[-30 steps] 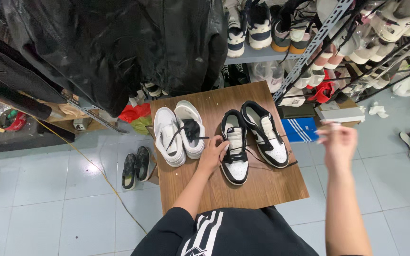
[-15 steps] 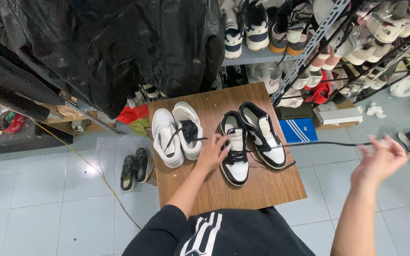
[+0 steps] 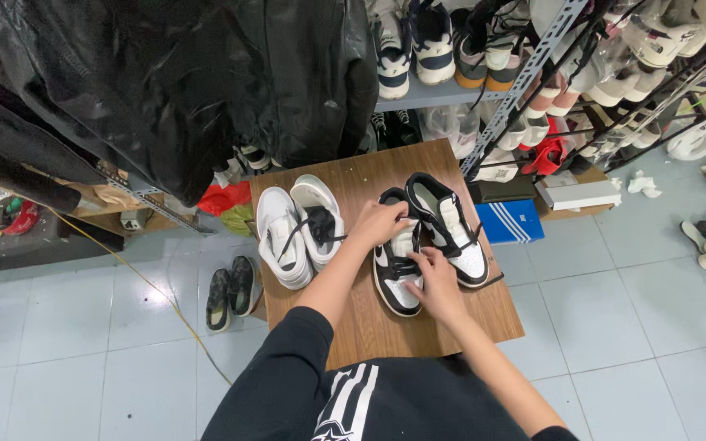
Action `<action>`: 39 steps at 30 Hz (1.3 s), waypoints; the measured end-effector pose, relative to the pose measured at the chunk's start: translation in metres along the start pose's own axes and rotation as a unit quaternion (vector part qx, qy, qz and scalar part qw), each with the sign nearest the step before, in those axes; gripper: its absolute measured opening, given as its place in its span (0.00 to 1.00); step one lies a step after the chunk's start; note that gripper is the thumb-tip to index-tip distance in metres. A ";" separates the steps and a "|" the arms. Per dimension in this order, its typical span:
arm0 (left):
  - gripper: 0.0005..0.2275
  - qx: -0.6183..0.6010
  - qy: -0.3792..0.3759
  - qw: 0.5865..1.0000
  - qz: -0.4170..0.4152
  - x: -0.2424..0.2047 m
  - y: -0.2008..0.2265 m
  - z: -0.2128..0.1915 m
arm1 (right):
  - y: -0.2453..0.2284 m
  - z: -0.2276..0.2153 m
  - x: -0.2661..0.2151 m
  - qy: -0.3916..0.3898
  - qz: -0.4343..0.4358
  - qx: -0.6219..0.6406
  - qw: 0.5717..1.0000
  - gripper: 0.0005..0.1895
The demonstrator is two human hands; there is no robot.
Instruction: The person laces a pair of black and white sneakers placed on a wooden table. They thread black shoelaces through the eyelets of both shoes, pull the laces to tighten them, and tie them into knots.
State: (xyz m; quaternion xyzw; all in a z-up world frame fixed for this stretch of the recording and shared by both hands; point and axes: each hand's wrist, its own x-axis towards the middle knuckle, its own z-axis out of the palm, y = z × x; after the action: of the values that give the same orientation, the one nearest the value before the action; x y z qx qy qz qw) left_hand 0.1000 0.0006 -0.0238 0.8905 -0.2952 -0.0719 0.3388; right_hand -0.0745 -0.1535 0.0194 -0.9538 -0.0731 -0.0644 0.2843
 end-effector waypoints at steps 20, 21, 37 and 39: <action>0.14 -0.176 0.129 0.972 -0.087 -0.010 -0.027 0.035 | -0.021 -0.031 -0.013 -0.041 0.080 -0.127 0.988 0.08; 0.13 -0.180 0.129 0.971 -0.085 -0.010 -0.026 0.035 | -0.024 -0.036 -0.015 -0.064 0.065 -0.159 0.983 0.09; 0.15 -0.187 0.128 0.970 -0.085 -0.016 -0.014 0.025 | 0.053 0.021 -0.001 -0.027 0.177 0.198 0.964 0.14; 0.15 -0.194 0.124 0.970 -0.084 -0.019 -0.011 0.017 | 0.054 0.024 -0.001 -0.036 0.182 0.186 0.965 0.10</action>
State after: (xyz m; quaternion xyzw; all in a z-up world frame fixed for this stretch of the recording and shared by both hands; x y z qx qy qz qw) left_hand 0.0837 0.0082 -0.0453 0.8314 -0.1555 -0.0454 0.5315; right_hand -0.0643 -0.1853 -0.0298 -0.8832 0.0804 0.0377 0.4604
